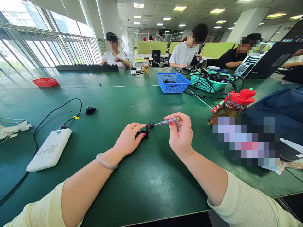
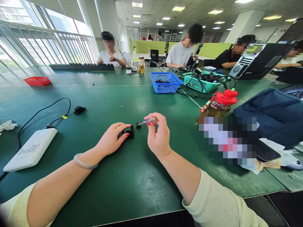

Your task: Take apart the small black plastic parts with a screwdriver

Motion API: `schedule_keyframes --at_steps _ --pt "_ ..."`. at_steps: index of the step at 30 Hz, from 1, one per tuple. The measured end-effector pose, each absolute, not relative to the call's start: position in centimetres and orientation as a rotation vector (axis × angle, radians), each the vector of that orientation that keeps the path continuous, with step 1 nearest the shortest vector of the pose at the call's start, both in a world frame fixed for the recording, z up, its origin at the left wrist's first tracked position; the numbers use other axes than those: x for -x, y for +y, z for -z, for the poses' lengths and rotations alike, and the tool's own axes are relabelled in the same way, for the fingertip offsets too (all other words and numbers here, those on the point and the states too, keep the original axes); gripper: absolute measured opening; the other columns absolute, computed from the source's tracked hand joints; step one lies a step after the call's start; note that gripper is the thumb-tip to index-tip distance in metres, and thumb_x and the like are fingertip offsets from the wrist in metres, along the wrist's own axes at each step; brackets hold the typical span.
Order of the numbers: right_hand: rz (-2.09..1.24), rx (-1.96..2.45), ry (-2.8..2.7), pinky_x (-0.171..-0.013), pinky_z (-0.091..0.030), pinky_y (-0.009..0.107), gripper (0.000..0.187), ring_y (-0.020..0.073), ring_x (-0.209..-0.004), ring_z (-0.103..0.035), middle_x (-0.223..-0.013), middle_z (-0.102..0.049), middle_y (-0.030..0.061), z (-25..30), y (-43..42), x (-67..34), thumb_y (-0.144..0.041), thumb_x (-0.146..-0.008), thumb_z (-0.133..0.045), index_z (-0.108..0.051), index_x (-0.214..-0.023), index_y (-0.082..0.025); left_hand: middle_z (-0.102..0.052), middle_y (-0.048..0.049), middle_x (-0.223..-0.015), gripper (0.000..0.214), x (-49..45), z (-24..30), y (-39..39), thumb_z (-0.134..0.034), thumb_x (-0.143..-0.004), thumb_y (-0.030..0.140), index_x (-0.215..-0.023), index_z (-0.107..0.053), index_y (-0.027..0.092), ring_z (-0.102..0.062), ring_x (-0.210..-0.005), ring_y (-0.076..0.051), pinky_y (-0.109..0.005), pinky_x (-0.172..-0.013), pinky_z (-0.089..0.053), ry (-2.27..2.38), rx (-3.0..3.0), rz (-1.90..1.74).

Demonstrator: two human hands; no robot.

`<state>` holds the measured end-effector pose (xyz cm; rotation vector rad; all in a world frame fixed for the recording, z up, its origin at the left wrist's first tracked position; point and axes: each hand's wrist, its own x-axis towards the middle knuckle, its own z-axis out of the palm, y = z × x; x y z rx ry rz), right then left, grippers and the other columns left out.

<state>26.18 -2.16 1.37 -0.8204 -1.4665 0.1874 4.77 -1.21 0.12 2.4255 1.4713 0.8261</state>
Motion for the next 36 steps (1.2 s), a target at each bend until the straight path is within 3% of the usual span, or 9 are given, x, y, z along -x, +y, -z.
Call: schedule_keyframes --at_steps 4,7,10,13,16,23,30,33,36 --pt "-0.176 1.011 -1.557 -0.082 -0.059 0.037 0.013 0.0187 -0.09 -0.071 -0.104 -0.075 0.0044 -1.4 -1.5 -26.4 -0.02 -0.098 -0.052 -0.059 -0.107 -0.026 -0.06 -0.0113 -0.125 0.041 -4.9 -0.8 -1.5 -0.047 -0.1 0.029 -0.137 -0.063 0.025 -0.065 -0.102 -0.024 -0.042 -0.096 -0.054 1.75 -2.364 -0.878" --pt "-0.22 1.078 -1.599 -0.082 -0.059 0.037 0.013 0.0186 -0.088 -0.071 -0.102 -0.076 0.0044 -1.3 -1.3 -26.5 -0.019 -0.097 -0.051 -0.06 -0.105 -0.026 -0.057 -0.011 -0.124 0.042 -5.1 -1.2 -1.8 -0.045 -0.1 0.03 -0.135 -0.067 0.026 -0.065 -0.08 -0.019 -0.039 -0.086 -0.055 1.957 -2.337 -0.652" --pt "-0.251 1.064 -1.629 -0.082 -0.059 0.037 0.012 0.0187 -0.087 -0.072 -0.101 -0.076 0.0041 -1.3 -1.5 -26.4 -0.02 -0.097 -0.052 -0.06 -0.105 -0.026 -0.057 -0.0102 -0.118 0.041 -5.3 -1.2 -2.1 -0.043 -0.1 0.035 -0.129 -0.07 0.025 -0.065 -0.076 -0.019 -0.038 -0.081 -0.055 2.022 -2.301 -0.437" --pt "-0.246 0.994 -1.631 -0.082 -0.059 0.036 0.012 0.0182 -0.086 -0.072 -0.098 -0.076 0.0034 -1.5 -1.8 -26.2 -0.02 -0.097 -0.052 -0.059 -0.105 -0.026 -0.059 -0.0106 -0.109 0.042 -5.4 -1.1 -2.2 -0.042 -0.101 0.043 -0.118 -0.074 0.023 -0.066 -0.086 -0.024 -0.041 -0.084 -0.055 2.014 -2.319 -0.426" --pt "-0.178 0.98 -1.603 -0.085 -0.059 0.037 0.012 0.0191 -0.089 -0.072 -0.098 -0.076 0.0039 -1.8 -2.0 -26.2 -0.02 -0.098 -0.051 -0.059 -0.105 -0.026 -0.062 -0.0133 -0.112 0.042 -5.3 -0.8 -2.0 -0.043 -0.1 0.048 -0.11 -0.074 0.02 -0.061 -0.108 -0.032 -0.048 -0.098 -0.051 1.994 -2.391 -0.59" --pt "-0.263 0.994 -1.658 -0.086 -0.059 0.037 0.01 0.0186 -0.09 -0.073 -0.099 -0.077 0.0026 -1.4 -2.0 -25.9 -0.021 -0.097 -0.055 -0.059 -0.104 -0.026 -0.05 -0.0154 -0.153 0.058 -5.0 0.4 -1.8 -0.054 -0.097 0.046 -0.147 -0.048 0.017 -0.04 -0.146 -0.032 -0.052 -0.123 -0.033 1.533 -2.45 -0.733" --pt "-0.265 0.877 -1.599 -0.087 -0.06 0.04 0.009 0.0201 -0.092 -0.074 -0.099 -0.076 0.0043 -1.4 -2.6 -25.9 -0.024 -0.098 -0.053 -0.057 -0.106 -0.026 -0.032 -0.0129 -0.167 0.07 -5.0 0.3 -2.1 -0.057 -0.095 0.052 -0.156 -0.038 0.022 -0.019 -0.157 -0.034 -0.058 -0.126 -0.024 1.337 -2.465 -0.517" --pt "-0.265 0.876 -1.569 -0.085 -0.061 0.04 0.008 0.02 -0.089 -0.074 -0.096 -0.076 0.0045 -1.5 -2.5 -26.1 -0.026 -0.098 -0.053 -0.056 -0.105 -0.026 -0.042 -0.0145 -0.16 0.052 -5.2 0.0 -1.9 -0.054 -0.097 0.047 -0.142 -0.054 0.02 -0.03 -0.152 -0.034 -0.058 -0.124 -0.028 1.318 -2.511 -0.523" --pt "-0.287 0.854 -1.53 -0.084 -0.062 0.038 0.009 0.0194 -0.088 -0.075 -0.094 -0.076 0.0042 -1.5 -2.4 -26.1 -0.026 -0.098 -0.054 -0.056 -0.107 -0.025 -0.054 -0.0153 -0.141 0.028 -5.4 -0.3 -1.6 -0.054 -0.097 0.038 -0.113 -0.066 0.018 -0.052 -0.132 -0.031 -0.054 -0.116 -0.042 1.343 -2.513 -0.566"
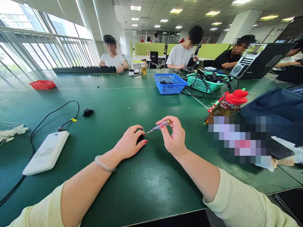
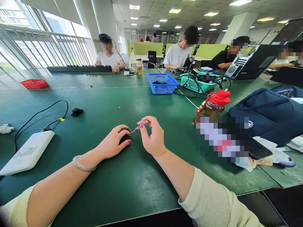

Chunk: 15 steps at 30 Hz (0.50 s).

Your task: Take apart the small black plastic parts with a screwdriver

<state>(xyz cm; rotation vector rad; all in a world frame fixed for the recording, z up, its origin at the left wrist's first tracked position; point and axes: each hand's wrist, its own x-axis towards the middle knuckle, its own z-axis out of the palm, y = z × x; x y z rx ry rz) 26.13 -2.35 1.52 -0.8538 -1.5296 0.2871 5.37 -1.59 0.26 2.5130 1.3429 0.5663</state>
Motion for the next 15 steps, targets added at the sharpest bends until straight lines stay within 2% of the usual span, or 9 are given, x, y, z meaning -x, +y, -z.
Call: schedule_keyframes --at_steps 2,5,8,15 --pt "-0.298 0.838 -1.51 -0.083 -0.062 0.038 0.01 0.0191 -0.088 -0.076 -0.094 -0.076 0.0038 -1.6 -2.3 -26.1 -0.025 -0.097 -0.055 -0.056 -0.107 -0.025 -0.056 -0.0135 -0.13 0.018 -5.4 -0.3 -1.5 -0.053 -0.095 0.031 -0.1 -0.065 0.019 -0.06 -0.118 -0.027 -0.049 -0.109 -0.049 1.365 -2.498 -0.587" --pt "-0.31 0.825 -1.506 -0.083 -0.062 0.036 0.011 0.0184 -0.087 -0.076 -0.092 -0.076 0.0031 -1.6 -2.4 -26.0 -0.023 -0.097 -0.056 -0.056 -0.108 -0.025 -0.055 -0.011 -0.121 0.019 -5.4 -0.1 -1.4 -0.049 -0.094 0.023 -0.102 -0.065 0.021 -0.062 -0.108 -0.024 -0.046 -0.103 -0.052 1.38 -2.492 -0.634" --pt "-0.32 0.816 -1.514 -0.081 -0.063 0.036 0.013 0.0179 -0.086 -0.076 -0.092 -0.076 0.003 -1.7 -2.6 -26.0 -0.022 -0.097 -0.055 -0.057 -0.109 -0.025 -0.053 -0.011 -0.12 0.026 -5.2 0.2 -1.2 -0.045 -0.095 0.024 -0.109 -0.067 0.021 -0.061 -0.109 -0.024 -0.046 -0.104 -0.051 1.399 -2.486 -0.637" --pt "-0.337 0.871 -1.505 -0.076 -0.063 0.037 0.013 0.0181 -0.08 -0.075 -0.09 -0.077 0.0038 -1.6 -2.5 -26.0 -0.025 -0.096 -0.054 -0.057 -0.109 -0.025 -0.056 -0.0119 -0.117 0.023 -0.5 0.1 1.6 -0.052 -0.091 0.029 -0.102 -0.07 0.019 -0.057 -0.121 -0.027 -0.046 -0.113 -0.045 1.712 -2.335 -0.667"
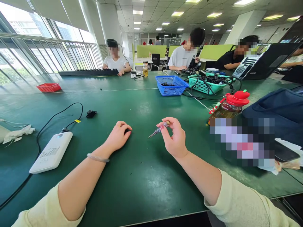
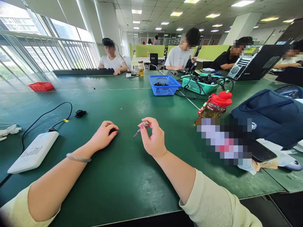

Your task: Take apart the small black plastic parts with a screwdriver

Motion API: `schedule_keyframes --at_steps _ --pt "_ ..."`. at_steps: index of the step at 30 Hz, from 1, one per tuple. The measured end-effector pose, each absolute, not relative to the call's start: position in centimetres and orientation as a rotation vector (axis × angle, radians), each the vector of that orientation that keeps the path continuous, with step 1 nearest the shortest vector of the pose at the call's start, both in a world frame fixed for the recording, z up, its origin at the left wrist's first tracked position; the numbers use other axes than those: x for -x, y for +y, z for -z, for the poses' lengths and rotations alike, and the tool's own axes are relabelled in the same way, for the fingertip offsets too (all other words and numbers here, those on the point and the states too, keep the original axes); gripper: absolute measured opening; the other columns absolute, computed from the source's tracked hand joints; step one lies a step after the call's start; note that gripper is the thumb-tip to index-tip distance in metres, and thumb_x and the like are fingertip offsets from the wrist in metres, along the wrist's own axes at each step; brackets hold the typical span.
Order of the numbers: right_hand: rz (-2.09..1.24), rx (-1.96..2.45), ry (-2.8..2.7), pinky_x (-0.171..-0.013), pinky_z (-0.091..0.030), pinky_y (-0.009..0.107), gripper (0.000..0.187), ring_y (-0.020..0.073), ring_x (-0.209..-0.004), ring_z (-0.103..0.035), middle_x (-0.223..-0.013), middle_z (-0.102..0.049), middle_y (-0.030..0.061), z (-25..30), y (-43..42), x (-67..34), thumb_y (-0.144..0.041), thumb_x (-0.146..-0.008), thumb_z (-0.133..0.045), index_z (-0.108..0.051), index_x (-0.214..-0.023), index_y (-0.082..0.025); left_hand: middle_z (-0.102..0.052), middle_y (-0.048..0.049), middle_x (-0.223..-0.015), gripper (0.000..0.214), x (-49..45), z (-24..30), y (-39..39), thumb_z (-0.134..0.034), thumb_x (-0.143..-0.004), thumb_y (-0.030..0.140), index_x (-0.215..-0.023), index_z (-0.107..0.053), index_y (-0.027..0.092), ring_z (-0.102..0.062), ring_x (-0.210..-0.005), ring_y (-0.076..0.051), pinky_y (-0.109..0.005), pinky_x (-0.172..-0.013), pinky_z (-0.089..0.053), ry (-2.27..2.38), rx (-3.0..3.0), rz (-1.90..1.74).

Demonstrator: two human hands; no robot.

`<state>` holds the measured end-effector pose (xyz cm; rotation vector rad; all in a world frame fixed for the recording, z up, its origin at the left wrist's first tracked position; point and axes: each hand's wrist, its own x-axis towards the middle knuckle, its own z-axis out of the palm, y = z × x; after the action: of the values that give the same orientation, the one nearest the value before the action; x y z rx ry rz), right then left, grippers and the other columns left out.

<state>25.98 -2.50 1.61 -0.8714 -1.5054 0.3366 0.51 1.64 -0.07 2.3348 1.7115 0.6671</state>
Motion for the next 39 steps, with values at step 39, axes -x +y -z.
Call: schedule_keyframes --at_steps 39 --pt "-0.467 0.959 -1.528 -0.071 -0.061 0.034 0.015 0.0168 -0.071 -0.072 -0.082 -0.076 0.0008 -1.8 -2.4 -26.2 -0.027 -0.09 -0.057 -0.059 -0.104 -0.025 -0.062 0.0024 -0.07 0.042 12.3 -6.3 0.1 -0.058 -0.088 0.037 -0.125 -0.072 0.024 -0.053 -0.067 -0.018 -0.027 -0.063 -0.036 2.596 -1.43 -0.701"
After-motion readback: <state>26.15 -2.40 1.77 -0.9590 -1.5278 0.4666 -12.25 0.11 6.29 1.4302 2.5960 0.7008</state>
